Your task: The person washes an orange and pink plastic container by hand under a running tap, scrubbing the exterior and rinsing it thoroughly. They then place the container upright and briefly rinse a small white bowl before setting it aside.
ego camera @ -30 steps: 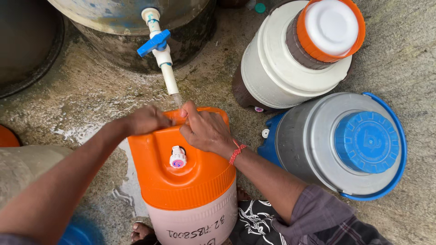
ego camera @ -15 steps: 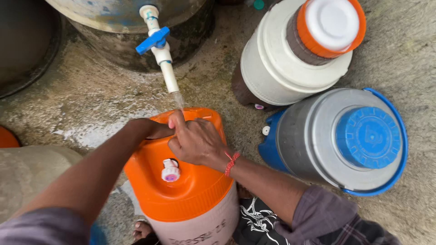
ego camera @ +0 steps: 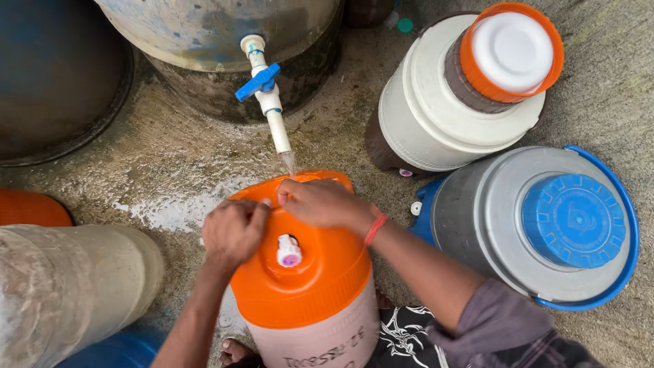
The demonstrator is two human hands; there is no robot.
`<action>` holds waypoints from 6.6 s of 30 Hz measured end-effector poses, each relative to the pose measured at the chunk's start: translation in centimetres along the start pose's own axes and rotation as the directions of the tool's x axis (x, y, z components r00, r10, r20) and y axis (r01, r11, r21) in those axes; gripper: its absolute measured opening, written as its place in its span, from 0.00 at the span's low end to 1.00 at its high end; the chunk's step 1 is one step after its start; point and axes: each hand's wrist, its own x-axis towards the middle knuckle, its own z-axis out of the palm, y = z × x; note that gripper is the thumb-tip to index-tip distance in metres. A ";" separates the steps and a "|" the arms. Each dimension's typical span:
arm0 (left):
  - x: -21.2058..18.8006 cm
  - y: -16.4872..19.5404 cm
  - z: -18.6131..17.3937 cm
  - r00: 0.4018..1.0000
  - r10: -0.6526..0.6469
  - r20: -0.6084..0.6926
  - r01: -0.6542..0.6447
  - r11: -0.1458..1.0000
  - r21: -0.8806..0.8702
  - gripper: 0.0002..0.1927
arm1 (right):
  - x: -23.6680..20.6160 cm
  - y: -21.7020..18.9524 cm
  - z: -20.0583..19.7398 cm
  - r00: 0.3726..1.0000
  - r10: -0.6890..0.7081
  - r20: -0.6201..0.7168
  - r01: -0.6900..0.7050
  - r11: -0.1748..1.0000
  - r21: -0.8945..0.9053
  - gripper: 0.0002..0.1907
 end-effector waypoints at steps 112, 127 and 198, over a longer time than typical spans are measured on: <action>-2.2 -9.5 -3.4 0.822 -0.361 0.440 0.566 0.598 -0.567 0.67 | -8.0 10.3 -5.9 0.552 0.805 0.216 -0.693 0.300 0.655 0.37; -3.7 -0.4 -10.6 0.815 -0.557 0.160 0.579 0.781 -0.235 0.46 | -8.7 8.7 -3.8 0.581 0.666 0.467 -0.722 0.157 0.674 0.36; -29.2 4.7 -2.9 0.917 0.287 -0.275 -0.225 0.945 0.238 0.13 | -21.9 -15.0 5.3 0.841 0.073 -0.535 0.067 0.969 0.236 0.25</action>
